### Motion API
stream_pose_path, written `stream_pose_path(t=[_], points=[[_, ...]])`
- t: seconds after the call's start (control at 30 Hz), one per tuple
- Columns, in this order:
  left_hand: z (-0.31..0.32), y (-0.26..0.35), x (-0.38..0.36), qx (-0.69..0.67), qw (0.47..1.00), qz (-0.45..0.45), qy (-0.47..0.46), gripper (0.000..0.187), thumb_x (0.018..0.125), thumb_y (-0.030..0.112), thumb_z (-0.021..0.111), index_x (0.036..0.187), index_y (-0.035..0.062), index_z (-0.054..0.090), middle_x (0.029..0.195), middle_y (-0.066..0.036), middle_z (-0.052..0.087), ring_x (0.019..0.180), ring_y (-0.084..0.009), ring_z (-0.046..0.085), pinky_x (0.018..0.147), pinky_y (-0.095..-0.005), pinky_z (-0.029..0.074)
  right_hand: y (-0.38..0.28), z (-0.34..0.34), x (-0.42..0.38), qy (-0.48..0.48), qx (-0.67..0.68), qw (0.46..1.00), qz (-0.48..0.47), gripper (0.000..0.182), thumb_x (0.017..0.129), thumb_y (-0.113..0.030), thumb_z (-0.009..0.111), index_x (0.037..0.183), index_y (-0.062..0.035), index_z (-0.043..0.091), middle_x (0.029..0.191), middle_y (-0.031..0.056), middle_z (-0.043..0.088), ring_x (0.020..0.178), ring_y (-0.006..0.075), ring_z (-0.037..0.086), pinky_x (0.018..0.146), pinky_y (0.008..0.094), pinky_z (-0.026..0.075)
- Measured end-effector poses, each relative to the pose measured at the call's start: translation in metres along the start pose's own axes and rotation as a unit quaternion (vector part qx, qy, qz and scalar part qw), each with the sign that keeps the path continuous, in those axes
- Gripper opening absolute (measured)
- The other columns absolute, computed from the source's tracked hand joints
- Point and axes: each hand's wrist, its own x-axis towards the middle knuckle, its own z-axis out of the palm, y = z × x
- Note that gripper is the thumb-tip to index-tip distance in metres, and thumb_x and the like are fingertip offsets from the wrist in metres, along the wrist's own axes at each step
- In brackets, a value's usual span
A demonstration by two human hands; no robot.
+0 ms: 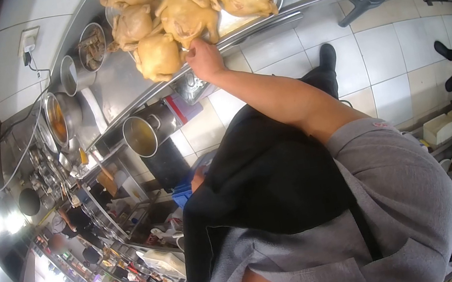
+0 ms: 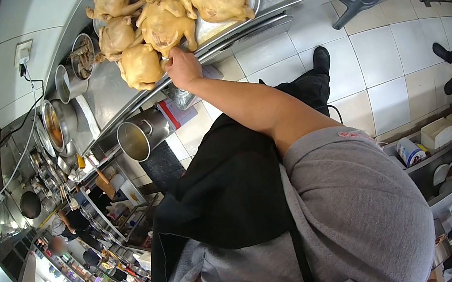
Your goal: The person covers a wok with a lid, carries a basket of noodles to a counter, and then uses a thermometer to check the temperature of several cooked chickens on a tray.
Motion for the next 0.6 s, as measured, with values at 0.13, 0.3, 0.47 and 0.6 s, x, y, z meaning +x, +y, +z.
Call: stream_pose_path(t=[0.13, 0.3, 0.47, 0.6], points=[[0.001, 0.001, -0.002, -0.001, 1.0, -0.001, 0.002, 0.044, 0.08, 0.027, 0.065, 0.121, 0.0117, 0.06, 0.106, -0.022, 0.065, 0.102, -0.0384, 0.061, 0.087, -0.0436, 0.049, 0.0, 0.0, 0.0, -0.001, -0.001, 1.0, 0.001, 0.011, 0.08, -0.017, 0.059, 0.084, -0.0061, 0.058, 0.077, 0.0215, 0.065, 0.076, 0.0405, 0.063, 0.07, 0.0506, 0.049], [0.003, 0.001, -0.006, -0.003, 1.0, -0.005, 0.005, 0.044, 0.08, 0.027, 0.065, 0.121, 0.0116, 0.06, 0.107, -0.022, 0.065, 0.102, -0.0385, 0.061, 0.087, -0.0436, 0.049, 0.003, 0.003, 0.0, 0.008, -0.011, 1.0, -0.012, 0.012, 0.081, -0.017, 0.058, 0.085, -0.0057, 0.058, 0.077, 0.0223, 0.065, 0.076, 0.041, 0.063, 0.07, 0.0509, 0.049], [0.005, 0.001, -0.01, -0.005, 1.0, -0.012, 0.011, 0.044, 0.08, 0.027, 0.066, 0.121, 0.0114, 0.06, 0.107, -0.022, 0.065, 0.103, -0.0386, 0.061, 0.087, -0.0437, 0.049, 0.005, 0.005, 0.001, 0.007, -0.004, 1.0, -0.01, 0.013, 0.081, -0.017, 0.057, 0.085, -0.0053, 0.058, 0.077, 0.023, 0.065, 0.077, 0.0413, 0.063, 0.07, 0.0511, 0.049], [0.006, -0.004, -0.018, -0.014, 0.999, -0.027, 0.02, 0.044, 0.079, 0.027, 0.066, 0.121, 0.0112, 0.06, 0.107, -0.022, 0.065, 0.103, -0.0386, 0.061, 0.087, -0.0437, 0.049, 0.003, 0.003, 0.0, 0.008, -0.011, 1.0, -0.012, 0.013, 0.08, -0.018, 0.058, 0.085, -0.0055, 0.059, 0.078, 0.0222, 0.065, 0.077, 0.0409, 0.063, 0.071, 0.0504, 0.049]])
